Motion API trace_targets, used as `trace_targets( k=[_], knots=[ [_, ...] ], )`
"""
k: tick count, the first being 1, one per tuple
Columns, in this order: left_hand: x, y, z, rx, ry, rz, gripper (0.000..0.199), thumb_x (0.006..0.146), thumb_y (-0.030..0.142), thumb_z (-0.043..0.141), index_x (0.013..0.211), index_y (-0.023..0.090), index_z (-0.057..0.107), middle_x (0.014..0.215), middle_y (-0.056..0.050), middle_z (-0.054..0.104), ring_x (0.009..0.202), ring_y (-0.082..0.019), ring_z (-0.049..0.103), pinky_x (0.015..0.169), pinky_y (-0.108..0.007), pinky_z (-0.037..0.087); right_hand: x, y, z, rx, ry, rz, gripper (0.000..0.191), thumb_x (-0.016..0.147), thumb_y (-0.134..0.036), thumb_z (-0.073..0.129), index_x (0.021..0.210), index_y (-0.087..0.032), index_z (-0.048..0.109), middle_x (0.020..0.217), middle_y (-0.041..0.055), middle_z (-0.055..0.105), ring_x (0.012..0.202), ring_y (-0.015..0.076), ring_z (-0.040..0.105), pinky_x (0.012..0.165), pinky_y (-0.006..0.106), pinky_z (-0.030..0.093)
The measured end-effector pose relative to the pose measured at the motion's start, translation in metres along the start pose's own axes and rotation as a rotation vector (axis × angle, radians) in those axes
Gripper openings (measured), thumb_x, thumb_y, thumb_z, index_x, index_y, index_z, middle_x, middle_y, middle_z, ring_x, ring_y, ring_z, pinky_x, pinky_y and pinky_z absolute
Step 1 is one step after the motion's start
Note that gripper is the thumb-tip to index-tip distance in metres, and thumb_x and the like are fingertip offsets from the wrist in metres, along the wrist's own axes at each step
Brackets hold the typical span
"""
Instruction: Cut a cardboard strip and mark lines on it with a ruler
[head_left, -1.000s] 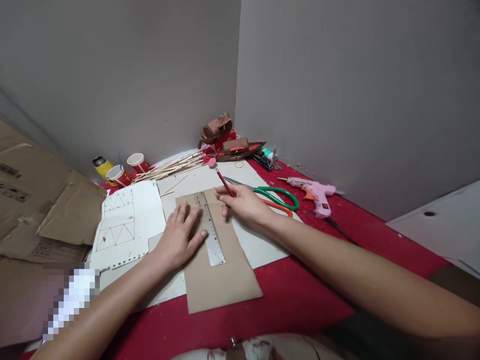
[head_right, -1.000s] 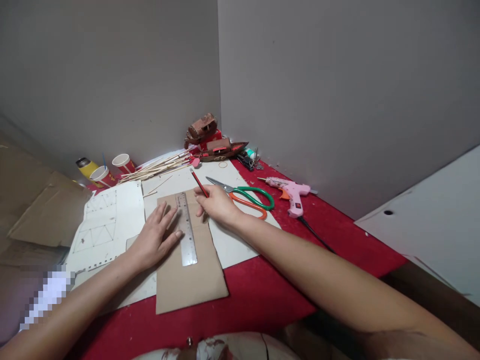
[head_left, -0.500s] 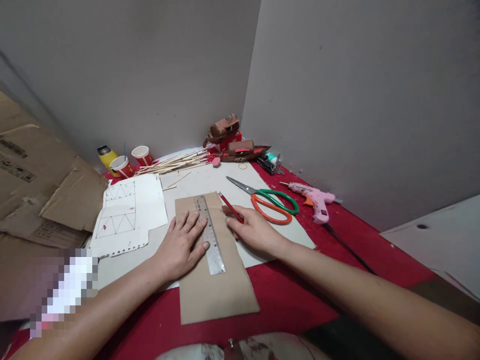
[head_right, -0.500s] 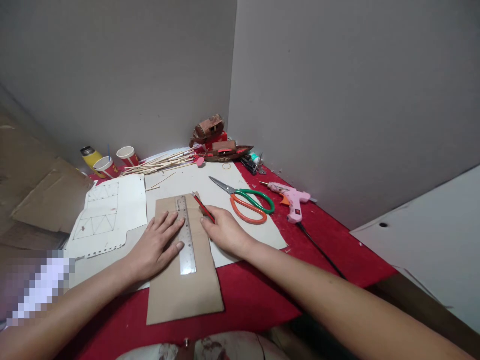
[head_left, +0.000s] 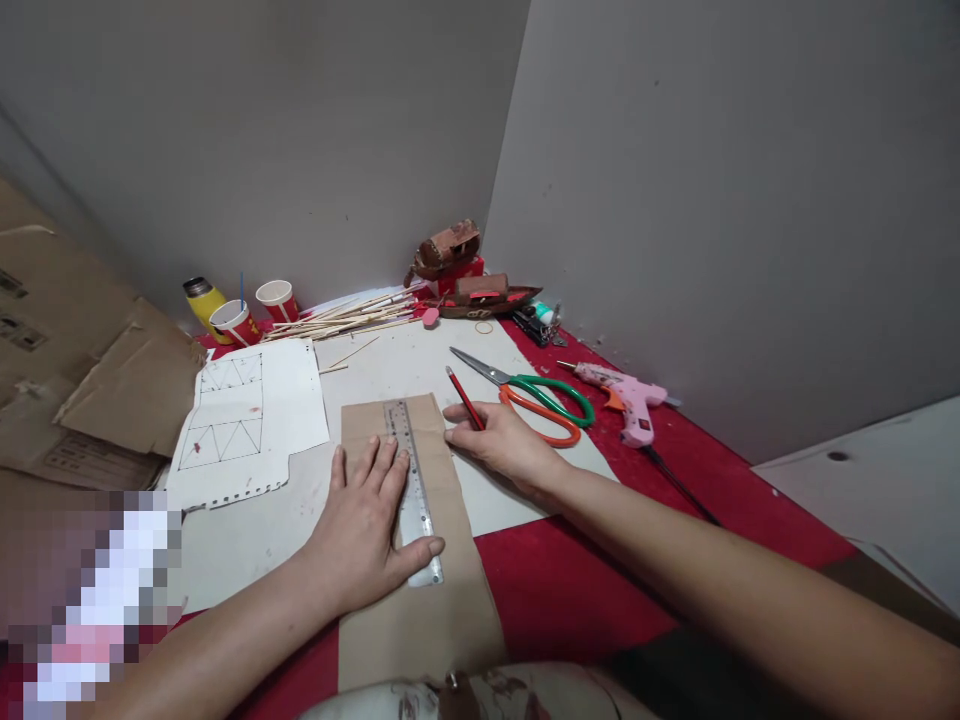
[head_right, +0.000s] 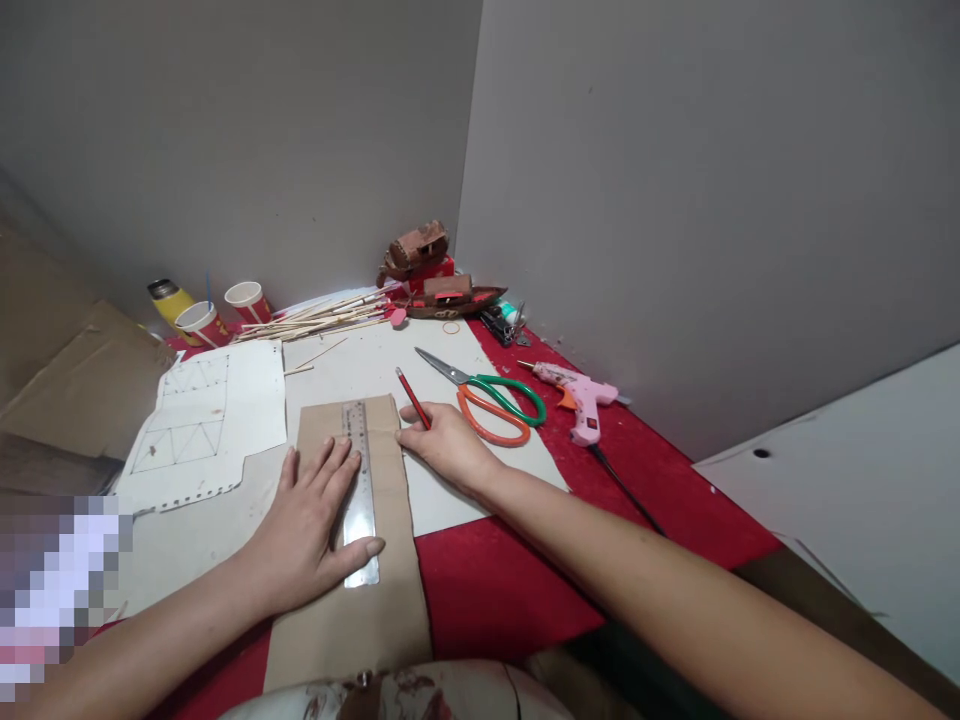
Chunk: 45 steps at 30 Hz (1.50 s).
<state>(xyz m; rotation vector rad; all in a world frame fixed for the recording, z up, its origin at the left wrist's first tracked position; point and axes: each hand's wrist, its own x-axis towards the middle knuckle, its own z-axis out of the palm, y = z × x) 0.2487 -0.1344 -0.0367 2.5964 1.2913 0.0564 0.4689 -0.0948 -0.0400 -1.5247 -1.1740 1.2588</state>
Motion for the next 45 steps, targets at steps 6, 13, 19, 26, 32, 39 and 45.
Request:
trace_targets(
  k=[6,13,19,26,32,39,45],
  knots=[
    [0.007,-0.001,0.0,0.013,-0.047,0.078,0.095,0.089,0.07,0.048,0.159,0.01,0.024,0.164,-0.021,0.02,0.153,-0.036,0.016,0.123,-0.062,0.008,0.008,-0.002,0.002,0.109,0.013,0.06,0.027,0.073,-0.016,0.067,0.1,-0.011,0.062,0.065,0.0004,0.064,0.058,0.0118,0.057,0.055,0.022,0.042],
    [0.027,0.021,0.004,0.068,-0.02,0.109,0.098,0.087,0.071,0.051,0.156,0.004,0.03,0.161,-0.026,0.023,0.152,-0.037,0.017,0.123,-0.059,0.013,0.003,-0.008,-0.005,0.252,-0.058,0.105,0.022,0.085,-0.017,0.058,0.106,-0.013,0.057,0.063,0.0002,0.065,0.036,0.0044,0.035,0.036,0.018,0.023],
    [0.029,0.02,0.0,0.168,0.046,0.178,0.086,0.092,0.064,0.051,0.151,0.002,0.039,0.156,-0.028,0.036,0.148,-0.04,0.03,0.12,-0.062,0.02,0.0,-0.007,-0.015,0.214,-0.083,0.026,0.025,0.085,-0.017,0.062,0.11,-0.012,0.061,0.074,0.0044,0.071,0.04,0.0049,0.042,0.039,0.019,0.032],
    [0.029,0.002,-0.006,0.138,0.018,0.238,0.081,0.094,0.066,0.047,0.153,0.011,0.038,0.159,-0.023,0.034,0.148,-0.039,0.031,0.119,-0.062,0.025,0.001,-0.007,-0.02,0.23,-0.036,-0.035,0.02,0.088,-0.015,0.059,0.108,-0.013,0.063,0.078,0.0047,0.072,0.041,0.005,0.042,0.039,0.019,0.033],
    [0.028,0.005,-0.011,0.105,-0.03,0.215,0.079,0.094,0.061,0.051,0.154,0.011,0.036,0.161,-0.024,0.029,0.149,-0.04,0.027,0.118,-0.063,0.024,0.003,-0.006,-0.02,0.151,-0.01,-0.033,0.02,0.087,-0.013,0.059,0.106,-0.011,0.063,0.078,0.0042,0.071,0.041,0.0049,0.041,0.039,0.02,0.034],
    [0.005,0.038,-0.001,0.134,-0.083,0.188,0.068,0.1,0.049,0.046,0.154,0.009,0.036,0.159,-0.029,0.028,0.148,-0.047,0.022,0.114,-0.068,0.026,0.002,0.002,-0.019,-0.039,-0.012,-0.122,0.03,0.081,-0.029,0.065,0.106,-0.013,0.069,0.077,0.0045,0.072,0.048,0.0085,0.047,0.044,0.022,0.034],
    [-0.004,0.054,0.002,0.087,-0.093,0.24,0.091,0.086,0.076,0.051,0.153,0.017,0.038,0.159,-0.032,0.025,0.145,-0.056,0.017,0.111,-0.072,0.025,0.001,0.007,-0.017,-0.206,-0.024,-0.147,0.039,0.079,-0.039,0.066,0.108,-0.014,0.071,0.087,0.0073,0.074,0.076,0.0205,0.066,0.067,0.032,0.05]
  ],
)
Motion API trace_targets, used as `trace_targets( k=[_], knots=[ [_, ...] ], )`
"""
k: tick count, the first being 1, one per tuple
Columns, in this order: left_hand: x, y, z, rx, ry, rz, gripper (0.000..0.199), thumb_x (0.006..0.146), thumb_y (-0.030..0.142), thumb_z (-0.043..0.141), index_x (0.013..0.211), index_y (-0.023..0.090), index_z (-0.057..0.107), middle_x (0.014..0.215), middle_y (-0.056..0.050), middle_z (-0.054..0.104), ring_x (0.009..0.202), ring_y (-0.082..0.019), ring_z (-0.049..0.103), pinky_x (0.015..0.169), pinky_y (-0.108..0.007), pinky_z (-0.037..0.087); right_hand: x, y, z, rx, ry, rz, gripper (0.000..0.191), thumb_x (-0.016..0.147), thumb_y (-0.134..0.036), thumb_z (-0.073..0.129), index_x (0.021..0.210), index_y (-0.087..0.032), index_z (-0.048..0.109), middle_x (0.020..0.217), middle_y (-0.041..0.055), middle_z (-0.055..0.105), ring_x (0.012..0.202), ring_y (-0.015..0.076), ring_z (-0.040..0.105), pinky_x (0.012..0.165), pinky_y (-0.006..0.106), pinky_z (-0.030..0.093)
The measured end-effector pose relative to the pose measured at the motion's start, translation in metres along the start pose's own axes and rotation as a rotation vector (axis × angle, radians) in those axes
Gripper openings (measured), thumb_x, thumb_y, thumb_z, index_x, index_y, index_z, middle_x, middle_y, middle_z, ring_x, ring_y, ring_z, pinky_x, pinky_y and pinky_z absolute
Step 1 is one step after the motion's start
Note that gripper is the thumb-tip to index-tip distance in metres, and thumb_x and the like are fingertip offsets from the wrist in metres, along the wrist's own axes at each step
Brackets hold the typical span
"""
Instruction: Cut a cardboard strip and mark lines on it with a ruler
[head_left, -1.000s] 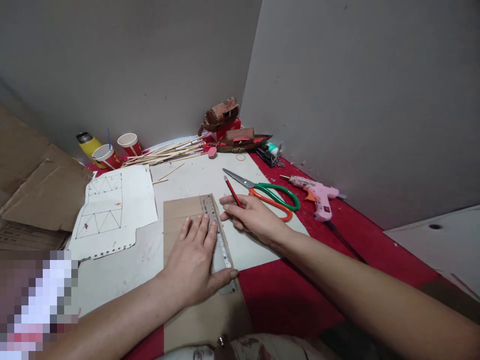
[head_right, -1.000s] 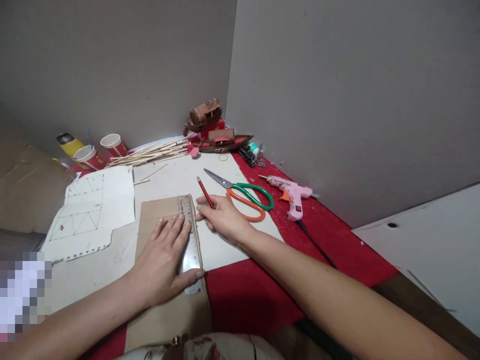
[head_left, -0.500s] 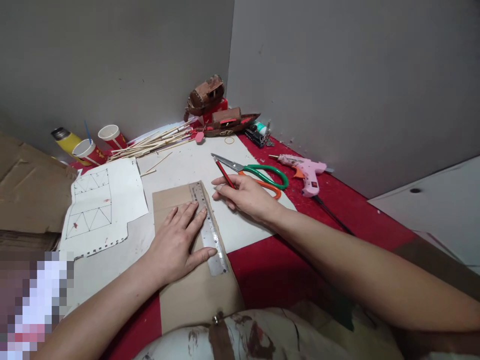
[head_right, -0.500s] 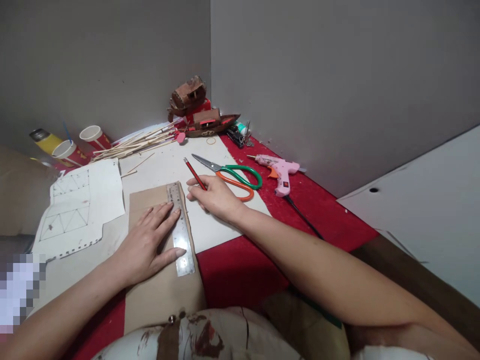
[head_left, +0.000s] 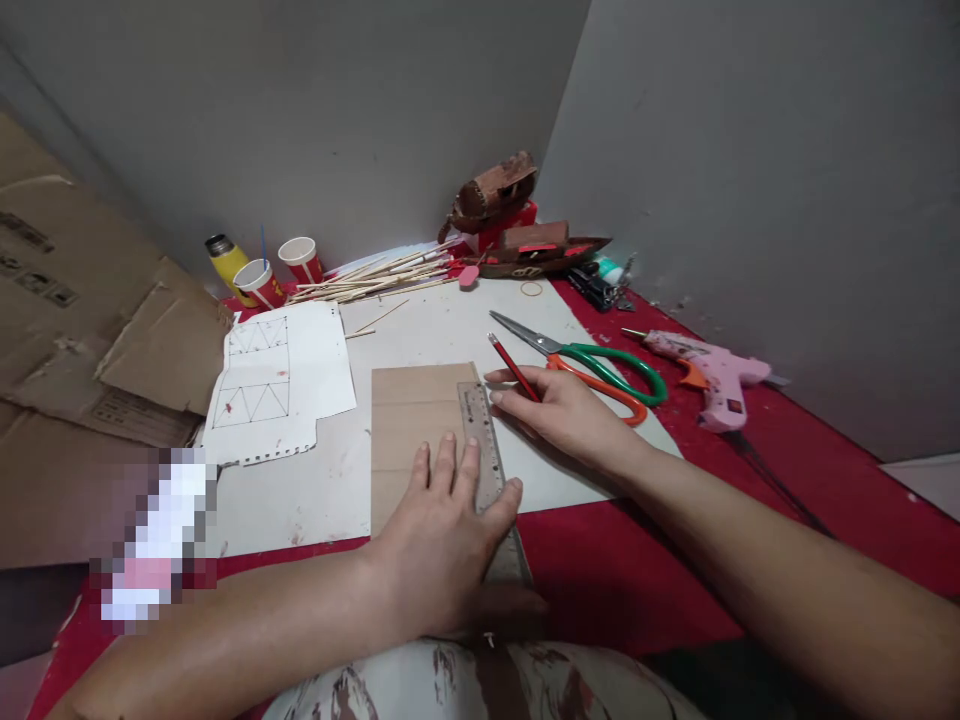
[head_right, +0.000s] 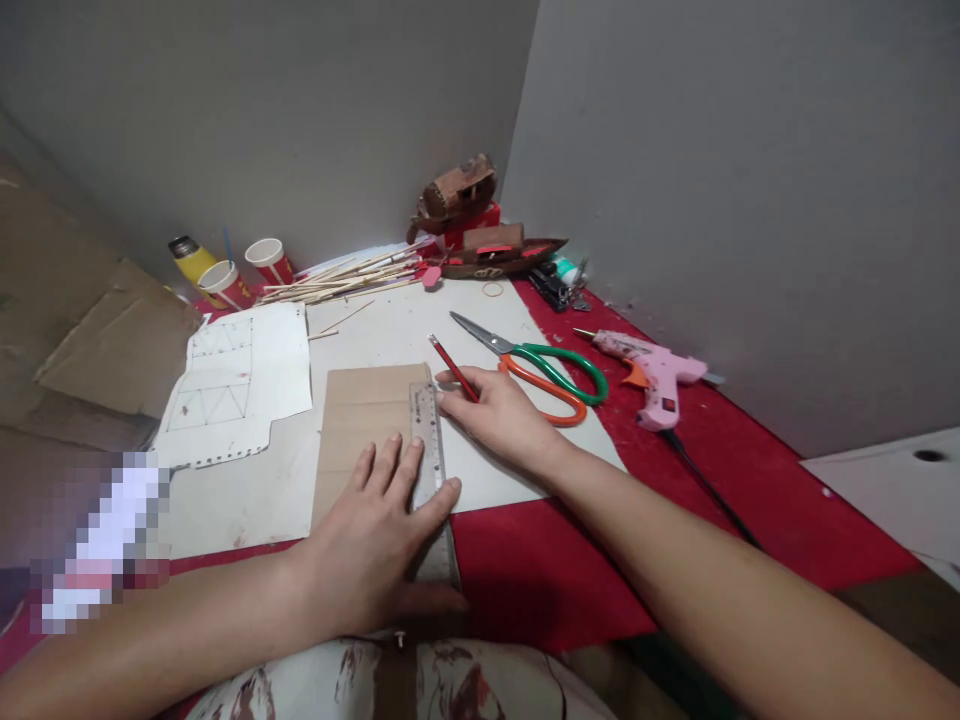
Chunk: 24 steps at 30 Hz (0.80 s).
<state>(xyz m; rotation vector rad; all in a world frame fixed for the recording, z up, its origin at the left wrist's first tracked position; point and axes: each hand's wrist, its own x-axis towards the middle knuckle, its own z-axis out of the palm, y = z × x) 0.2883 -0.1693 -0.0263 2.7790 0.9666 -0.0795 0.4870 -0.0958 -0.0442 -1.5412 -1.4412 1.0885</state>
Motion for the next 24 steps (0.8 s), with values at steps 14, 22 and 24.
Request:
trace_targets(
  k=[14,22,24],
  knots=[
    [-0.056,-0.02,0.006,-0.11,0.02,0.144,0.079,0.092,0.055,0.057,0.153,0.01,0.035,0.16,-0.021,0.034,0.15,-0.042,0.024,0.121,-0.055,0.025,0.061,-0.036,0.009,-0.553,-0.35,-0.307,0.035,0.069,-0.041,0.074,0.093,-0.016,0.073,0.085,0.0049,0.072,0.078,0.0217,0.062,0.071,0.031,0.045],
    [-0.063,-0.015,-0.006,-0.164,0.193,0.049,0.063,0.079,0.012,0.057,0.141,0.013,0.048,0.154,-0.028,0.038,0.134,-0.042,0.048,0.104,-0.057,0.045,0.052,-0.065,-0.035,-0.204,-0.482,-0.063,0.042,0.058,-0.054,0.084,0.066,-0.018,0.063,0.058,-0.0052,0.055,0.055,0.0107,0.046,0.054,0.024,0.035],
    [-0.056,-0.012,-0.005,-0.244,0.241,-0.015,0.066,0.079,0.01,0.055,0.143,0.016,0.046,0.149,-0.026,0.043,0.127,-0.039,0.053,0.098,-0.054,0.051,0.04,-0.069,-0.045,-0.11,-0.425,-0.053,0.043,0.057,-0.053,0.086,0.069,-0.018,0.063,0.06,-0.0051,0.056,0.056,0.0106,0.048,0.054,0.023,0.037]
  ],
)
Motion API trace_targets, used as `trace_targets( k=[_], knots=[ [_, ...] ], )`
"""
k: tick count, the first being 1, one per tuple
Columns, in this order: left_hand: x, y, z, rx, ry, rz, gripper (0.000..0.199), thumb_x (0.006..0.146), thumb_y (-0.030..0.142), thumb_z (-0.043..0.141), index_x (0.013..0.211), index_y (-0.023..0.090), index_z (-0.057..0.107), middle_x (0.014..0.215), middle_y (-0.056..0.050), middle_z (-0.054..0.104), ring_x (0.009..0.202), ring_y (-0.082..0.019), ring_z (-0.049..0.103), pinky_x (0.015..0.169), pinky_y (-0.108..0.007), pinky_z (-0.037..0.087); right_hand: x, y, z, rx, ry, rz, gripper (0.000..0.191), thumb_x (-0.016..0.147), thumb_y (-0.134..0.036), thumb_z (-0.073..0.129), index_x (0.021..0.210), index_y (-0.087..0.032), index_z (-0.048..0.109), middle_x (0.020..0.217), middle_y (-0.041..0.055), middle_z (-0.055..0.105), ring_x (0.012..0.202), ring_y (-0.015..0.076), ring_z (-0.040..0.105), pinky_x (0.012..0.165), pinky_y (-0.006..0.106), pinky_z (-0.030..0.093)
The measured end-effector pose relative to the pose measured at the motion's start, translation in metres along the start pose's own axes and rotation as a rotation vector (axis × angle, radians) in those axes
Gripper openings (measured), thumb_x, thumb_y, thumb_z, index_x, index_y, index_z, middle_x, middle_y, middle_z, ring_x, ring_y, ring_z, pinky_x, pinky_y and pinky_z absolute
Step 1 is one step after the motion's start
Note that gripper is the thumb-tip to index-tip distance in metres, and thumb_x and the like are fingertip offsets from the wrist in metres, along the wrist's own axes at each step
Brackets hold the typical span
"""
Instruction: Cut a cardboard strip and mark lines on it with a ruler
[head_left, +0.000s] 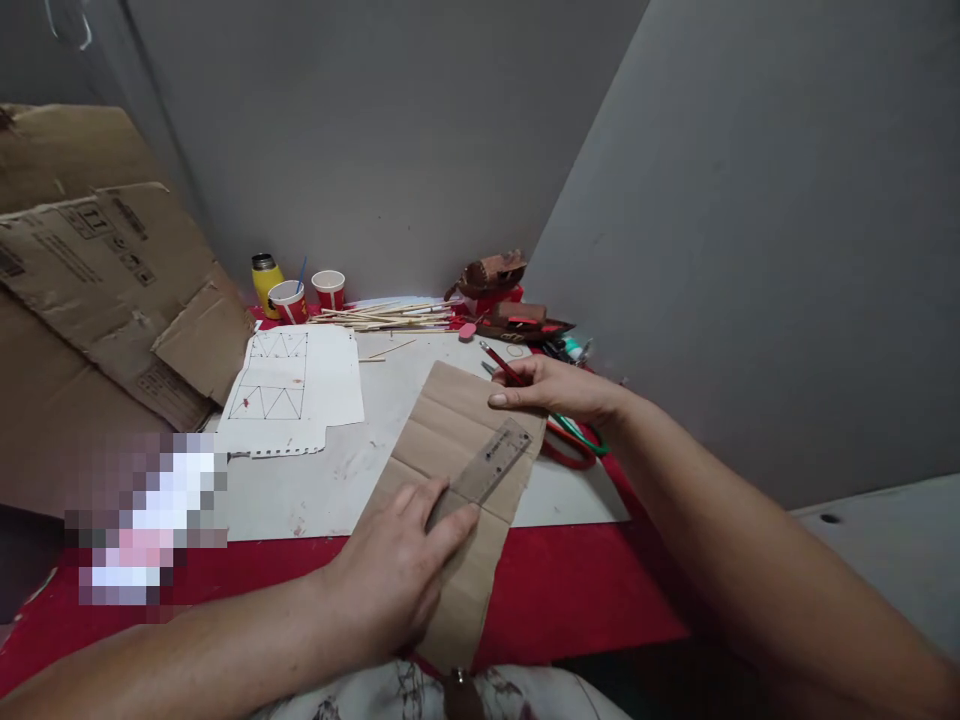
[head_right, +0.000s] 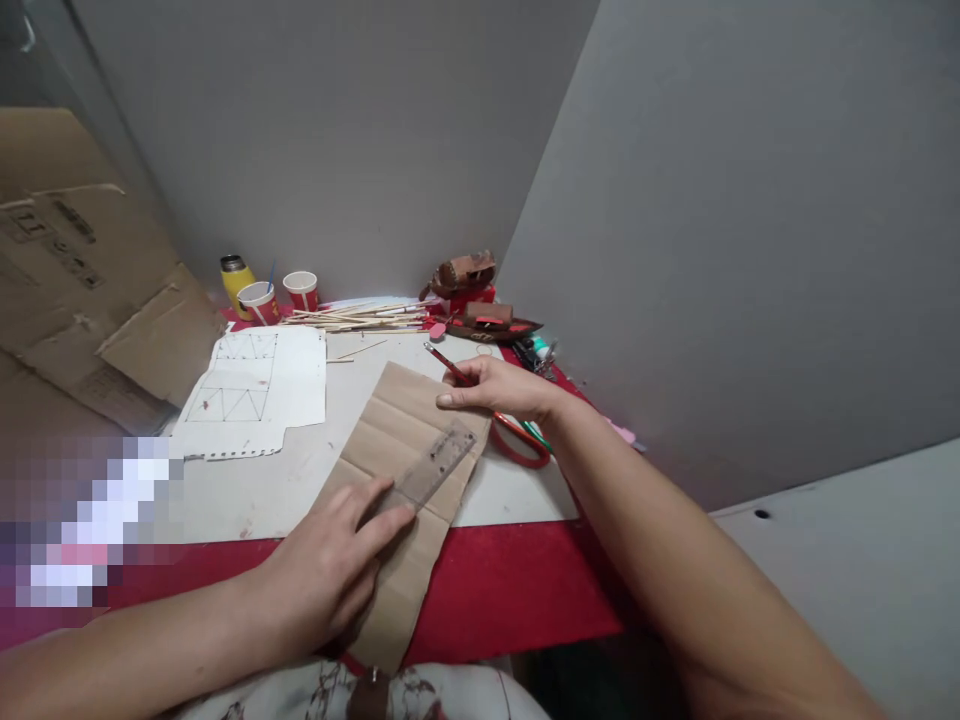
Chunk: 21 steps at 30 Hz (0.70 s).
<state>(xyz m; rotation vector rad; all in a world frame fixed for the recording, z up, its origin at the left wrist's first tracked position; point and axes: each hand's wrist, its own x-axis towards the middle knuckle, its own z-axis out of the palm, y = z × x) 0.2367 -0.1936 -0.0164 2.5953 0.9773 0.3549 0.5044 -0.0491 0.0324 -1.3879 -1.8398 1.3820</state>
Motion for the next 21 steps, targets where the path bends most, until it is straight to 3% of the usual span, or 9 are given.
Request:
trace_targets(
  k=[4,7,10,14,17,19,21],
  knots=[
    [0.001,0.003,0.011,-0.26,0.139,-0.003,0.063,0.088,0.011,0.046,0.148,0.027,0.04,0.127,-0.015,0.061,0.107,-0.027,0.064,0.088,-0.042,0.057,-0.022,0.005,-0.002,0.162,0.116,-0.025,0.043,0.06,-0.049,0.088,0.074,-0.017,0.063,0.067,-0.0036,0.06,0.06,0.0108,0.054,0.058,0.023,0.042],
    [-0.008,-0.001,0.005,-0.443,0.355,0.041,0.06,0.096,0.016,0.043,0.153,0.033,0.033,0.117,-0.009,0.064,0.101,-0.021,0.064,0.086,-0.035,0.056,-0.032,0.015,-0.009,0.304,0.282,-0.06,0.045,0.061,-0.049,0.088,0.08,-0.019,0.06,0.069,-0.004,0.062,0.06,0.0112,0.056,0.059,0.023,0.044],
    [-0.013,-0.011,-0.023,-0.594,0.652,-0.12,0.057,0.1,0.024,0.049,0.153,0.039,0.034,0.106,-0.003,0.063,0.084,-0.016,0.063,0.074,-0.029,0.055,-0.039,0.02,-0.019,0.382,0.441,-0.113,0.05,0.058,-0.05,0.088,0.088,-0.021,0.06,0.073,-0.0027,0.065,0.061,0.0134,0.061,0.06,0.026,0.047],
    [-0.01,-0.027,-0.077,-0.766,1.001,-0.357,0.046,0.09,0.036,0.068,0.134,0.031,0.058,0.09,0.002,0.062,0.062,-0.012,0.055,0.059,-0.024,0.048,-0.048,0.018,-0.024,0.404,0.575,-0.204,0.053,0.059,-0.053,0.085,0.093,-0.024,0.056,0.077,-0.0024,0.067,0.065,0.0151,0.064,0.063,0.028,0.05],
    [-0.009,-0.036,-0.103,-0.914,1.128,-0.386,0.027,0.088,0.034,0.072,0.113,0.03,0.065,0.078,0.006,0.061,0.062,-0.012,0.053,0.059,-0.023,0.047,-0.05,0.014,-0.018,0.501,0.754,-0.259,0.053,0.062,-0.053,0.082,0.097,-0.027,0.051,0.078,-0.0032,0.064,0.053,0.0126,0.057,0.045,0.023,0.041],
    [-0.009,-0.041,-0.107,-1.005,1.166,-0.391,0.019,0.087,0.034,0.073,0.102,0.029,0.064,0.078,0.005,0.064,0.064,-0.013,0.054,0.059,-0.023,0.048,-0.048,0.01,-0.008,0.6,0.896,-0.297,0.053,0.064,-0.055,0.079,0.096,-0.028,0.047,0.079,-0.004,0.061,0.047,0.0104,0.05,0.034,0.02,0.029],
    [-0.006,-0.043,-0.102,-1.078,1.123,-0.396,0.02,0.084,0.037,0.076,0.093,0.026,0.063,0.087,0.002,0.069,0.067,-0.014,0.056,0.058,-0.023,0.05,-0.045,0.006,0.009,0.651,0.962,-0.321,0.05,0.067,-0.058,0.074,0.094,-0.028,0.043,0.08,-0.0045,0.059,0.048,0.0098,0.049,0.031,0.019,0.022]
  ],
)
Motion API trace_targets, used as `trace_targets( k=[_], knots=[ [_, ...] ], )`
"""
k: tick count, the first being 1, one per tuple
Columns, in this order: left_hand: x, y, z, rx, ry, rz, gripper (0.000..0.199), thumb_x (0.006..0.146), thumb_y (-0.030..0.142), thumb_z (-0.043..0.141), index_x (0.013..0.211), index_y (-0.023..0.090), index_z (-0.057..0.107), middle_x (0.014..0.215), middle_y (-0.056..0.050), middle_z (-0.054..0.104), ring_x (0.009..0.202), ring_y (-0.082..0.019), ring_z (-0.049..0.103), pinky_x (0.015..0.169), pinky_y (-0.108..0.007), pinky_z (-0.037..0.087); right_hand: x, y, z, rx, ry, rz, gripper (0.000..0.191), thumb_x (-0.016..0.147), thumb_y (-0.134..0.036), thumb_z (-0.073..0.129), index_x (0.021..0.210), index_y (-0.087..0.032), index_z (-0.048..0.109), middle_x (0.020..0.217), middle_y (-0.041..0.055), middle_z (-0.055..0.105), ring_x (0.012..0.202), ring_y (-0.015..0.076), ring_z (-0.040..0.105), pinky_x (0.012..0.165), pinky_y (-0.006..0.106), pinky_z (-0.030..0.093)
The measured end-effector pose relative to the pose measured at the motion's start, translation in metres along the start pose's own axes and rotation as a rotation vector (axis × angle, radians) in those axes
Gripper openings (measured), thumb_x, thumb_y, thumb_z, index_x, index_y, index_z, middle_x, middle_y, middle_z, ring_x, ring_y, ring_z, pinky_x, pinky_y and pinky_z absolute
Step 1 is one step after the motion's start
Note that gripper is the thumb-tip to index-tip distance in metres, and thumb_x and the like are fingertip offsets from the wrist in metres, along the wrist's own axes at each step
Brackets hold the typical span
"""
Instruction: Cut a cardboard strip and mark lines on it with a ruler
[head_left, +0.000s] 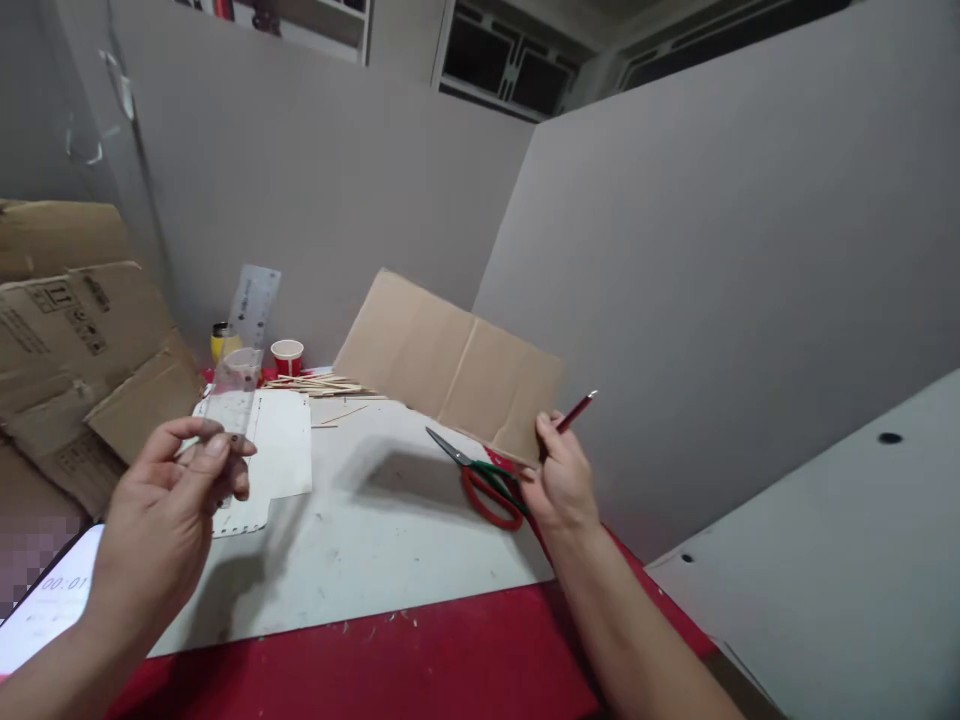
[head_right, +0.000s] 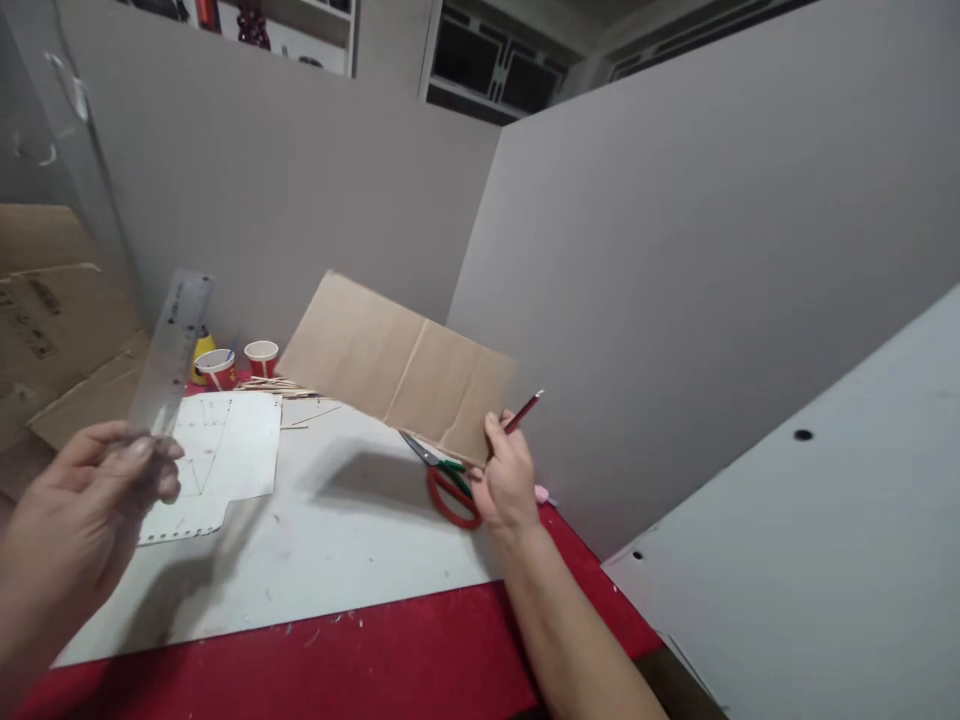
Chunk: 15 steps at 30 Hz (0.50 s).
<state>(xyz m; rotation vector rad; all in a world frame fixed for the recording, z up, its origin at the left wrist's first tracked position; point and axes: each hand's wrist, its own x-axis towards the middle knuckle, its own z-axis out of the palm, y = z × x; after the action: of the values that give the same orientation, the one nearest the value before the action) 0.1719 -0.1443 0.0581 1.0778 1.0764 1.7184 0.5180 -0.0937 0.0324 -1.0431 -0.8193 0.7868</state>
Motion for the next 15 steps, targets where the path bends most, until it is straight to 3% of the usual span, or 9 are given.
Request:
trace_targets(
  k=[2,4,6,7,9,11,12,15],
  knots=[
    [-0.004,-0.011,0.007,-0.013,-0.095,-0.095,0.025,0.082,0.042,0.077,0.087,0.024,0.061,0.105,-0.002,0.071,0.077,-0.015,0.062,0.062,-0.024,0.054,-0.018,0.007,0.013,0.028,0.01,0.011,0.047,0.07,-0.058,0.072,0.093,-0.028,0.044,0.082,-0.0046,0.059,0.049,0.0097,0.049,0.031,0.019,0.022],
    [-0.009,-0.021,0.018,-0.039,-0.208,-0.192,0.028,0.083,0.046,0.076,0.085,0.023,0.06,0.121,-0.003,0.068,0.095,-0.019,0.065,0.075,-0.029,0.058,-0.042,0.016,0.026,0.059,-0.029,0.069,0.045,0.071,-0.055,0.074,0.096,-0.028,0.048,0.077,-0.0062,0.056,0.045,0.0079,0.041,0.031,0.018,0.021],
    [-0.012,-0.028,0.029,-0.094,-0.268,-0.231,0.029,0.083,0.047,0.076,0.086,0.023,0.06,0.109,-0.001,0.068,0.097,-0.018,0.064,0.086,-0.033,0.057,-0.068,0.024,0.035,0.061,-0.099,0.104,0.038,0.077,-0.054,0.072,0.098,-0.028,0.054,0.074,-0.0062,0.054,0.045,0.0074,0.036,0.033,0.017,0.02],
    [-0.012,-0.029,0.034,-0.116,-0.268,-0.231,0.029,0.082,0.047,0.077,0.086,0.024,0.06,0.096,0.002,0.067,0.089,-0.015,0.062,0.086,-0.032,0.056,-0.08,0.028,0.037,0.04,-0.143,0.103,0.034,0.08,-0.054,0.07,0.096,-0.027,0.056,0.071,-0.0059,0.053,0.044,0.0079,0.034,0.034,0.018,0.02],
    [-0.007,-0.031,0.038,-0.125,-0.233,-0.198,0.03,0.08,0.046,0.079,0.085,0.024,0.06,0.075,0.006,0.057,0.069,-0.01,0.054,0.075,-0.023,0.053,-0.098,0.033,0.037,-0.043,-0.298,0.099,0.032,0.078,-0.054,0.074,0.087,-0.025,0.062,0.06,-0.0054,0.051,0.044,0.0095,0.034,0.037,0.021,0.027],
    [0.002,-0.032,0.038,-0.086,-0.205,-0.127,0.03,0.08,0.045,0.08,0.084,0.023,0.06,0.067,0.007,0.05,0.059,-0.008,0.043,0.059,-0.017,0.043,-0.106,0.033,0.033,-0.095,-0.431,0.098,0.03,0.073,-0.05,0.08,0.08,-0.023,0.068,0.054,-0.0038,0.052,0.045,0.0112,0.039,0.042,0.025,0.036],
    [0.008,-0.032,0.036,-0.058,-0.201,-0.089,0.03,0.079,0.044,0.08,0.084,0.023,0.06,0.066,0.007,0.049,0.058,-0.008,0.041,0.054,-0.017,0.038,-0.106,0.031,0.031,-0.091,-0.446,0.09,0.029,0.073,-0.048,0.081,0.08,-0.022,0.071,0.053,-0.0032,0.054,0.046,0.0115,0.04,0.044,0.026,0.038],
    [0.021,-0.036,0.03,0.022,-0.217,-0.025,0.03,0.078,0.044,0.08,0.084,0.022,0.061,0.065,0.006,0.051,0.058,-0.01,0.04,0.052,-0.019,0.034,-0.097,0.019,0.026,-0.032,-0.312,0.038,0.03,0.08,-0.049,0.076,0.097,-0.024,0.077,0.061,-0.0022,0.063,0.047,0.0104,0.044,0.047,0.025,0.04]
  ],
)
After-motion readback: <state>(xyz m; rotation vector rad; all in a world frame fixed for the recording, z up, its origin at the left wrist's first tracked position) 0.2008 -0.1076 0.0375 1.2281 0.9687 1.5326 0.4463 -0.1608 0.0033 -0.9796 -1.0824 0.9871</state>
